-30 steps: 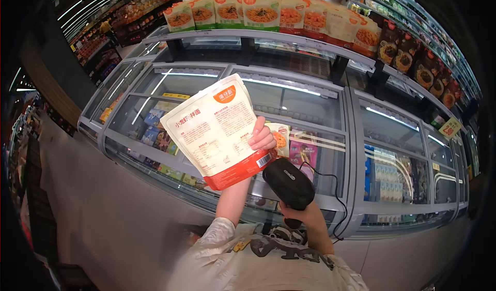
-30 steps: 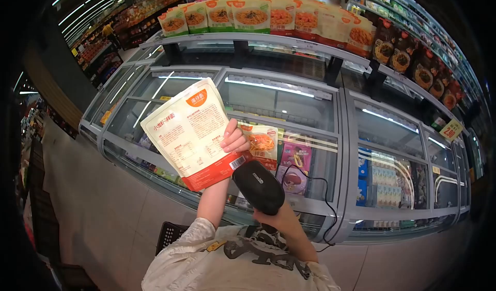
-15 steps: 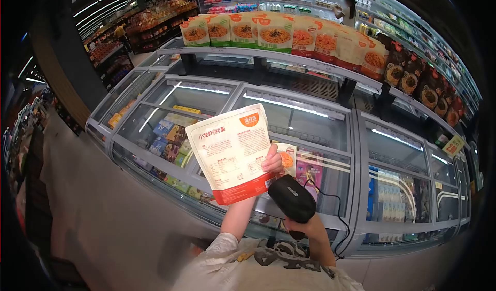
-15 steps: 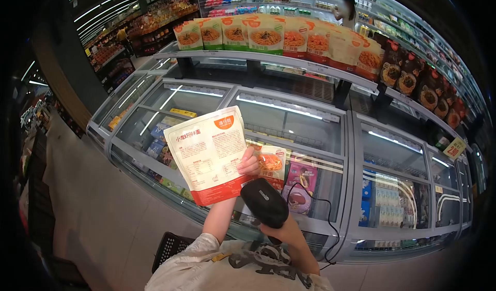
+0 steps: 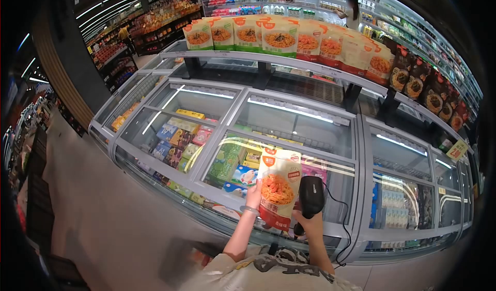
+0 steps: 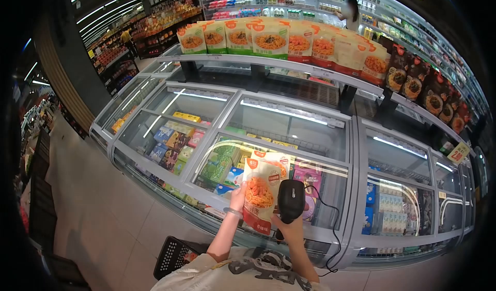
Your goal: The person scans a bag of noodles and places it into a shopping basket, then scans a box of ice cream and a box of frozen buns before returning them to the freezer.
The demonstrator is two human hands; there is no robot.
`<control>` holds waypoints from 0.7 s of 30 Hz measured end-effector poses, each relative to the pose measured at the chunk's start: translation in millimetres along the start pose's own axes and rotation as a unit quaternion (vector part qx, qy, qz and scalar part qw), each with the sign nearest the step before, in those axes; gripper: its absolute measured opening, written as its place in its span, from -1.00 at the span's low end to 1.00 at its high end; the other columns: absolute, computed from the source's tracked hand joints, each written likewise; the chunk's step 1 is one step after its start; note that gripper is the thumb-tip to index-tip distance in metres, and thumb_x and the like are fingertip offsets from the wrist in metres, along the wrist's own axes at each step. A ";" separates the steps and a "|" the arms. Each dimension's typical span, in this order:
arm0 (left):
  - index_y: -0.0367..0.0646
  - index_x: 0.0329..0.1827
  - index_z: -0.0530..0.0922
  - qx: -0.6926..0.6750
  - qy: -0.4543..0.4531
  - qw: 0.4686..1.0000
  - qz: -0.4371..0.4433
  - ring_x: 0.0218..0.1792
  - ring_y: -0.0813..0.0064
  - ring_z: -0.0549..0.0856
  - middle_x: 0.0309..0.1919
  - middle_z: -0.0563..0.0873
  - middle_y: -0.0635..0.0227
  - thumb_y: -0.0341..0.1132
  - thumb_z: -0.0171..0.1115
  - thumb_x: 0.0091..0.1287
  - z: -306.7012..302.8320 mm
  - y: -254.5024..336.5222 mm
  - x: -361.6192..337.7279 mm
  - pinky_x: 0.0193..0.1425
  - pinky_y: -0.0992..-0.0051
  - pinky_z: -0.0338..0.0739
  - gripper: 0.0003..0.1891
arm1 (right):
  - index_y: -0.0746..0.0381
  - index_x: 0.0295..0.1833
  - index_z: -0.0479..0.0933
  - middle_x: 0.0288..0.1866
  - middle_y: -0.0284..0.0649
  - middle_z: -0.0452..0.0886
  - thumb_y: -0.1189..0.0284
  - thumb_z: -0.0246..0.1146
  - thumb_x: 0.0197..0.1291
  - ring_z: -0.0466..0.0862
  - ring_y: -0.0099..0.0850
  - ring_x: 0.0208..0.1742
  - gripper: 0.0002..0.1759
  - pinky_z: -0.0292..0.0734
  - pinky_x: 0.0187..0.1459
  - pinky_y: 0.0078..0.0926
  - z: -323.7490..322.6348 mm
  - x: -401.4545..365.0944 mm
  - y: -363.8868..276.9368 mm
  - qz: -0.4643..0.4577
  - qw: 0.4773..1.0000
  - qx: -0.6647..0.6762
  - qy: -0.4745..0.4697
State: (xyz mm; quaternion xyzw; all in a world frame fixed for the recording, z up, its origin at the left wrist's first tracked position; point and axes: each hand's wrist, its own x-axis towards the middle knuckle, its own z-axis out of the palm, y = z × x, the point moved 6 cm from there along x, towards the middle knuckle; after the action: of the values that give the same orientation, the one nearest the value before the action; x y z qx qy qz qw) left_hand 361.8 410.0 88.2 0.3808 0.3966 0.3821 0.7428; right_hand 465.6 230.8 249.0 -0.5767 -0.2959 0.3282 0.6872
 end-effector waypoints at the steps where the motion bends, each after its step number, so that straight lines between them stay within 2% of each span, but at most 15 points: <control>1: -0.39 -0.25 0.53 0.019 0.015 0.999 0.022 -0.39 0.64 0.53 -0.38 0.62 0.31 -0.07 -0.09 0.32 -2.2 -5.3 -2.7 -0.28 0.58 0.43 -0.55 | 0.34 -0.06 0.36 -0.27 -0.23 0.53 0.55 0.28 -0.14 0.56 -0.49 -0.31 -0.56 0.45 -0.29 -0.61 -7.5 -0.6 10.9 0.002 0.999 -0.021 0.026; 3: -0.41 -0.31 0.54 0.057 0.043 0.995 0.067 -0.43 0.67 0.51 -0.45 0.62 0.36 -0.06 -0.08 0.32 1.8 -10.6 -8.6 -0.30 0.61 0.41 -0.52 | 0.34 -0.11 0.38 -0.30 -0.23 0.53 0.55 0.29 -0.18 0.55 -0.51 -0.35 -0.58 0.44 -0.29 -0.61 -26.3 -7.0 31.3 -0.002 0.994 -0.070 0.084; 5: -0.42 -0.27 0.53 0.084 0.025 0.995 0.039 -0.41 0.70 0.48 -0.42 0.60 0.38 -0.08 -0.08 0.32 10.2 -11.8 -19.8 -0.30 0.62 0.39 -0.54 | 0.34 -0.17 0.41 -0.34 -0.24 0.53 0.53 0.31 -0.22 0.52 -0.54 -0.39 -0.60 0.41 -0.31 -0.62 -48.9 -16.2 44.8 -0.015 0.980 -0.127 0.150; 7: -0.41 -0.27 0.53 0.120 -0.018 0.993 0.002 -0.40 0.71 0.47 -0.42 0.59 0.39 -0.09 -0.08 0.32 26.5 -3.7 -36.7 -0.30 0.62 0.39 -0.56 | 0.33 -0.22 0.41 -0.38 -0.26 0.51 0.55 0.28 -0.25 0.48 -0.56 -0.42 -0.64 0.38 -0.34 -0.63 -66.3 -24.2 46.8 0.117 0.975 -0.107 0.157; 9: -0.37 -0.18 0.49 0.167 -0.136 0.976 -0.030 -0.36 0.70 0.47 -0.37 0.58 0.41 -0.17 -0.03 0.30 40.4 -4.8 -51.0 -0.26 0.64 0.38 -0.64 | 0.33 -0.26 0.40 -0.43 -0.32 0.46 0.62 0.15 -0.22 0.45 -0.59 -0.42 -0.72 0.35 -0.39 -0.65 -83.6 -26.0 48.4 0.042 0.974 -0.079 0.207; 11: -0.35 -0.14 0.47 0.205 -0.240 0.949 -0.022 -0.29 0.71 0.47 -0.31 0.58 0.41 -0.21 -0.02 0.30 49.3 -15.4 -59.2 -0.21 0.63 0.37 -0.68 | 0.36 -0.10 0.40 -0.35 -0.27 0.49 0.64 0.13 -0.22 0.48 -0.54 -0.39 -0.59 0.38 -0.34 -0.62 -106.3 -28.8 60.9 0.072 0.975 -0.071 0.199; 12: -0.34 -0.13 0.46 0.202 -0.224 0.953 -0.005 -0.29 0.71 0.47 -0.31 0.57 0.42 -0.23 -0.03 0.30 48.9 -14.7 -58.0 -0.20 0.63 0.37 -0.69 | 0.36 -0.10 0.40 -0.34 -0.25 0.49 0.64 0.10 -0.25 0.48 -0.54 -0.39 -0.57 0.38 -0.37 -0.61 -112.7 -25.7 66.2 0.091 0.974 -0.110 0.179; 15: -0.31 -0.11 0.44 0.192 -0.179 0.964 0.048 -0.28 0.71 0.47 -0.33 0.56 0.44 -0.27 -0.03 0.30 54.7 -10.2 -52.7 -0.18 0.63 0.38 -0.73 | 0.36 -0.13 0.42 -0.36 -0.26 0.49 0.64 0.11 -0.27 0.48 -0.55 -0.40 -0.59 0.38 -0.40 -0.60 -108.4 -13.3 63.5 0.076 0.975 -0.118 0.172; 18: -0.32 -0.10 0.44 0.184 -0.187 0.963 0.056 -0.27 0.68 0.48 -0.30 0.58 0.40 -0.30 -0.04 0.30 53.4 9.7 -20.7 -0.17 0.61 0.39 -0.74 | 0.34 -0.22 0.44 -0.44 -0.33 0.46 0.65 0.17 -0.31 0.46 -0.56 -0.43 -0.64 0.34 -0.41 -0.62 -87.4 16.0 49.4 0.106 0.983 -0.086 0.124; 21: -0.33 -0.16 0.47 0.298 -0.066 0.941 0.148 -0.25 0.50 0.54 -0.26 0.60 0.25 -0.28 -0.02 0.27 13.1 -25.9 67.2 -0.16 0.52 0.40 -0.73 | 0.31 -0.24 0.42 -0.50 -0.36 0.40 0.66 0.20 -0.30 0.43 -0.54 -0.48 -0.65 0.32 -0.40 -0.60 -62.5 53.7 58.9 0.118 0.992 0.000 0.045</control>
State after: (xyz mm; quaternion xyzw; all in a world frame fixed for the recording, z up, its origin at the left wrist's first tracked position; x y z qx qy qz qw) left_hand 406.6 454.2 50.9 0.6633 0.3816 0.3263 0.5549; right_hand 540.9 243.0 182.5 -0.6216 -0.1948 0.3810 0.6561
